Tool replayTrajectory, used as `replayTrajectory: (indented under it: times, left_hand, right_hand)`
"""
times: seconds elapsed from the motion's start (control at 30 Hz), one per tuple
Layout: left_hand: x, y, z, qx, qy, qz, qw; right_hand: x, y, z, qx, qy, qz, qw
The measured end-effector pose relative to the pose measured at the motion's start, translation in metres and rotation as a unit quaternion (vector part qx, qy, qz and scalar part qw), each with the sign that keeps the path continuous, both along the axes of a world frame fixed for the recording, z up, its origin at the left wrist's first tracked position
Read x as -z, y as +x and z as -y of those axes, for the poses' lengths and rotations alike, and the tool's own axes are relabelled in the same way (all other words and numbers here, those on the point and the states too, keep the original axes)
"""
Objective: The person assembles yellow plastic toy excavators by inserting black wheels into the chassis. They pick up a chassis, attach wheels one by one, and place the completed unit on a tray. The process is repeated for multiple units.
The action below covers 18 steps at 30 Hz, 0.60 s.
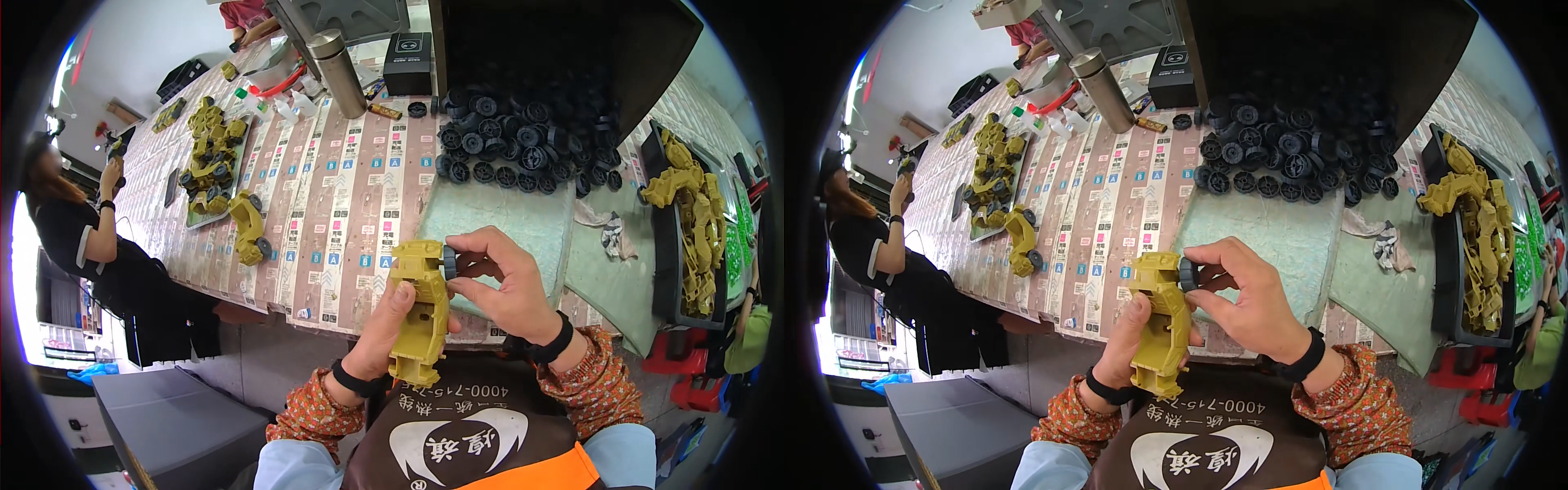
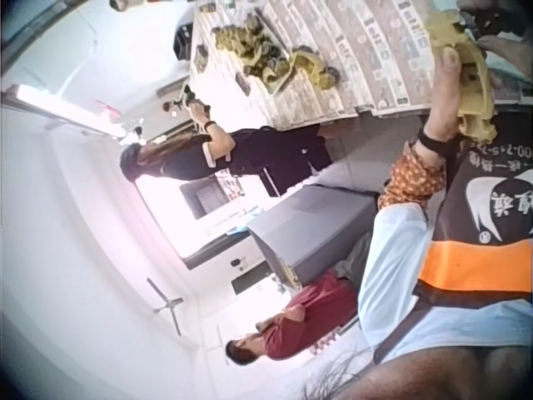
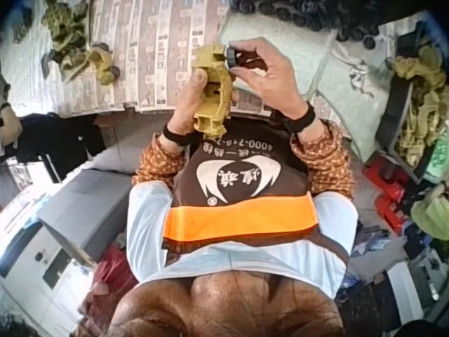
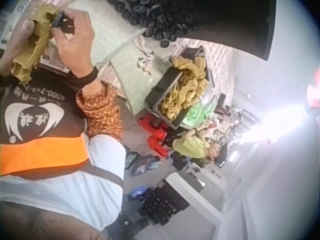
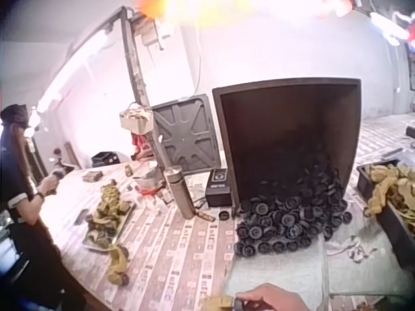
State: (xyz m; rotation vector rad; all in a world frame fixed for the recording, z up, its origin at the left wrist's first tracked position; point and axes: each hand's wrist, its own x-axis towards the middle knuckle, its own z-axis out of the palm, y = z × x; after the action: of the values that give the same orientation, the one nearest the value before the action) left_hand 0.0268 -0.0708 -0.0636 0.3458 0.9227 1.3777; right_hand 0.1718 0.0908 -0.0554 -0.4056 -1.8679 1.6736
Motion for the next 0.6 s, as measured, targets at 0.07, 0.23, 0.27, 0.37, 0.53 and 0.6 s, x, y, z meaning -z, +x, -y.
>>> replayTrajectory:
  times: [0.07, 0.23, 0.27, 0.37, 0.53, 0.6]
  left_hand:
    - [0.001, 0.002, 0.0, 0.012, 0.007, -0.032, 0.999]
    - [0.007, 0.011, 0.001, -0.001, 0.027, -0.066, 0.997]
    - [0.007, 0.014, 0.0, -0.017, 0.03, -0.066, 0.997]
    - [0.006, 0.02, -0.003, -0.061, 0.041, -0.11, 0.991]
    - [0.022, 0.026, -0.005, -0.085, 0.045, -0.198, 0.975]
    - [0.025, 0.028, -0.003, -0.092, 0.052, -0.238, 0.966]
  right_hand:
    - [0.002, 0.003, -0.001, -0.015, -0.074, 0.015, 0.997]
    - [-0.001, 0.01, 0.007, -0.006, -0.098, 0.034, 0.995]
    - [-0.002, 0.01, 0.012, 0.012, -0.052, 0.036, 0.998]
    - [-0.001, 0.012, 0.031, 0.042, -0.003, 0.047, 0.998]
    - [-0.002, 0.021, 0.046, 0.028, 0.016, 0.127, 0.991]
    - [0.007, 0.022, 0.048, 0.027, 0.043, 0.101, 0.994]
